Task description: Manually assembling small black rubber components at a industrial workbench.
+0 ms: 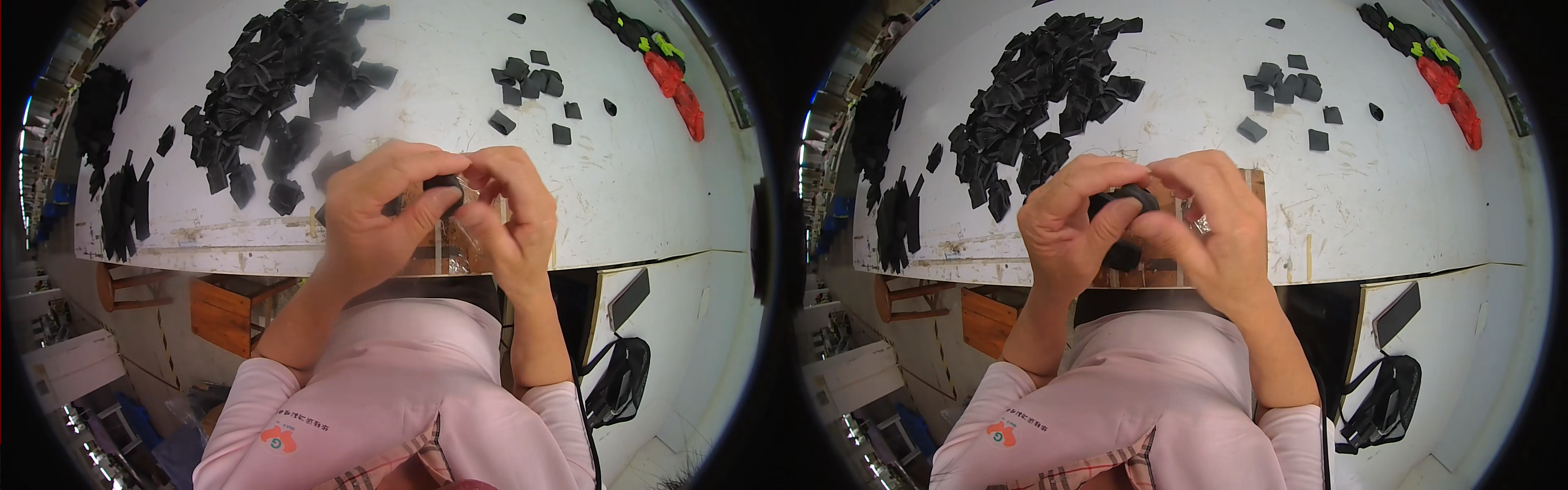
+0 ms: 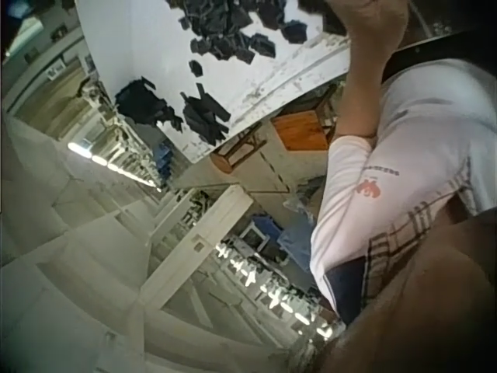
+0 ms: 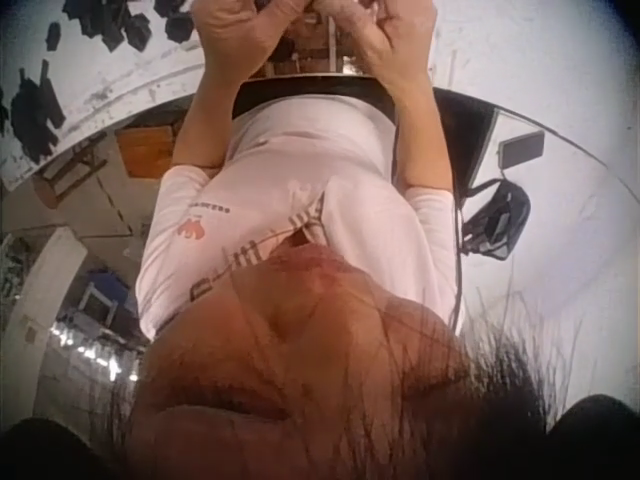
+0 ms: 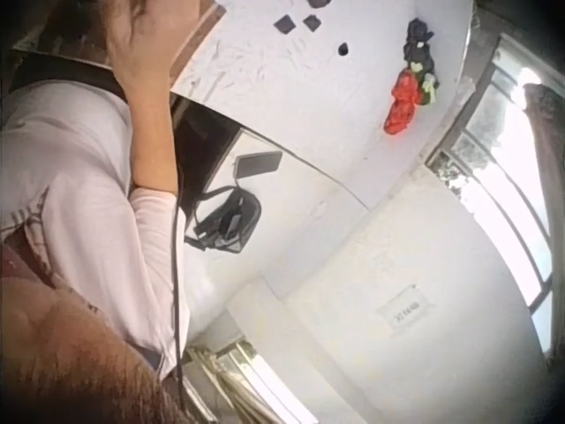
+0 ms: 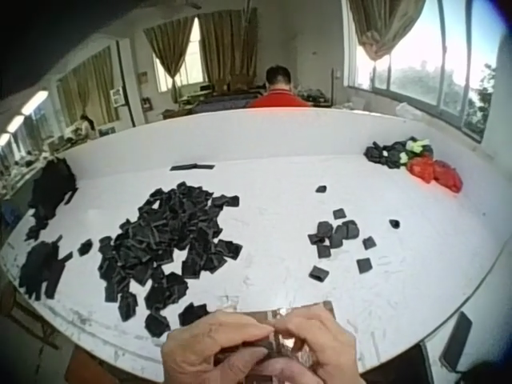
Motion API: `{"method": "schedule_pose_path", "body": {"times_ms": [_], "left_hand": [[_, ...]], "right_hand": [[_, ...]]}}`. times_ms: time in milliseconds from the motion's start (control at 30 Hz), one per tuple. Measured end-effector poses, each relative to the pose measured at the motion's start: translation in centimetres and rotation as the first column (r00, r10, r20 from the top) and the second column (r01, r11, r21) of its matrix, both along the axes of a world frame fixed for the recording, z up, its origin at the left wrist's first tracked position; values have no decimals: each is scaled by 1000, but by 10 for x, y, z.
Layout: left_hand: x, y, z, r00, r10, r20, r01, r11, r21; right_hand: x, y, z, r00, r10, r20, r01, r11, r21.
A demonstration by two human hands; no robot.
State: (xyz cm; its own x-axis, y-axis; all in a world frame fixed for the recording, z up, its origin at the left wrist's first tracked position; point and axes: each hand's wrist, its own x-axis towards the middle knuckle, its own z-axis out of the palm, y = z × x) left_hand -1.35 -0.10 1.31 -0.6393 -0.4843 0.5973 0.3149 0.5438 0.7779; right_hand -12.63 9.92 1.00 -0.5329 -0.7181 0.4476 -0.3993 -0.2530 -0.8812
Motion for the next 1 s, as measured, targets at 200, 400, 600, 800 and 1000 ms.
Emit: {"method": "schedule_pose_path", "body": {"times_ms": [200,400,600,800,1000], "left_hand": [[2,6,-2,990,-26,-136,75,926,369],[6,8,-14,924,22,-383,321,501,803],[6,12,-19,933,-2,-360,296,577,761],[4,16,-17,910,36,-413,345,490,800],[9,18,-23,942,3,-337,260,628,733]], "right_hand": [[9,-4,12,976,9,-217,-5,1000,16],[13,-9,4,964,-72,-257,74,997,-4],[10,-1,-4,975,-22,-219,38,997,71],[6,-6,18,902,3,-431,43,994,96],[1,-12,-10,924,-63,-378,24,994,-108]]}}
